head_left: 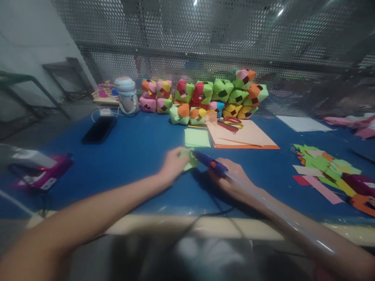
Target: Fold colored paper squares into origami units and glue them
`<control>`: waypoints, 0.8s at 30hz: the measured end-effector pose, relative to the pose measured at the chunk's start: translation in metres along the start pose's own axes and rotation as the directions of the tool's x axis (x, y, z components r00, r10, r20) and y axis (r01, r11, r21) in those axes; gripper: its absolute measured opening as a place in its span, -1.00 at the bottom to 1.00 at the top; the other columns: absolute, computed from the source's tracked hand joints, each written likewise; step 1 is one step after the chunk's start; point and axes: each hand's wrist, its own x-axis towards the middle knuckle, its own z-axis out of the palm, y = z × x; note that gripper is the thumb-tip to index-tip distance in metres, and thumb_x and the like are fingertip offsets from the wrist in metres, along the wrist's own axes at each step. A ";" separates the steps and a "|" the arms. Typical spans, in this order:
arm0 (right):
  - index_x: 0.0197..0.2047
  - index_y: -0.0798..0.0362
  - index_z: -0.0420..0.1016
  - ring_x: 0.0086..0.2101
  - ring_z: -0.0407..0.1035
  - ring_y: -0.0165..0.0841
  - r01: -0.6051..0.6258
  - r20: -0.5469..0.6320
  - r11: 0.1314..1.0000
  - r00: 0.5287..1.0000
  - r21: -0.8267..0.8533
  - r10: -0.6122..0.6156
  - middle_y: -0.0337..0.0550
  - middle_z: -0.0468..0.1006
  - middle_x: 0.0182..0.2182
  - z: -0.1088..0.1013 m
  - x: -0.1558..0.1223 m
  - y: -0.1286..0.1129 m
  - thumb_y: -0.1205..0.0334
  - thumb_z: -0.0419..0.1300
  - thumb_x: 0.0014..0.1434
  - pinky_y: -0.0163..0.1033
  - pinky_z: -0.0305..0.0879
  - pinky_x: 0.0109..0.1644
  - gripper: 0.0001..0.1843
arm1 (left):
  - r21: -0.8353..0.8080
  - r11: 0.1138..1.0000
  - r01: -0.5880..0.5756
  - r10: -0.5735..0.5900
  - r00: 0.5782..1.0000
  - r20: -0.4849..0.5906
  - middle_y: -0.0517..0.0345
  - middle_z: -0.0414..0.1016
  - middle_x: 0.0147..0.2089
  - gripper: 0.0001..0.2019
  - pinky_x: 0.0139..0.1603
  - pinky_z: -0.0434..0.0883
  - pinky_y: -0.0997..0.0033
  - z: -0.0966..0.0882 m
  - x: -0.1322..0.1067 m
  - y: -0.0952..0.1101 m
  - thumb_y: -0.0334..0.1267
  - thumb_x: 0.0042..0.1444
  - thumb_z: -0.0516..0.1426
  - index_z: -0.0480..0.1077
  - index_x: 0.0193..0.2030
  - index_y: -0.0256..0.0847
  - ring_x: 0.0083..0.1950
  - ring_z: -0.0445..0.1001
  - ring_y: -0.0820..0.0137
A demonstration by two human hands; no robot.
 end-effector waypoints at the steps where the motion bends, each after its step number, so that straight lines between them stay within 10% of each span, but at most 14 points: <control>1: -0.43 0.01 0.31 -0.52 0.28 -0.34 -0.006 0.008 1.000 1.000 -0.005 0.007 -0.15 0.42 -0.55 -0.001 0.000 0.000 0.17 -0.02 0.12 -0.28 0.13 -0.42 -0.83 | 0.002 1.000 -0.001 0.001 1.000 0.001 0.29 0.35 -0.55 -0.84 -0.60 0.18 0.59 0.000 0.000 0.000 -0.42 -0.20 0.06 0.41 -0.42 -0.27 -0.57 0.26 0.54; 24: -0.44 0.04 0.31 -0.53 0.27 -0.37 0.000 0.013 0.993 1.000 -0.116 0.002 -0.17 0.42 -0.56 -0.002 -0.002 0.000 0.19 -0.04 0.14 -0.33 0.07 -0.45 -0.80 | 0.011 1.000 0.011 -0.011 1.000 -0.002 0.28 0.36 -0.54 -0.80 -0.61 0.17 0.60 0.001 0.003 -0.007 -0.44 -0.20 0.03 0.42 -0.40 -0.29 -0.58 0.27 0.54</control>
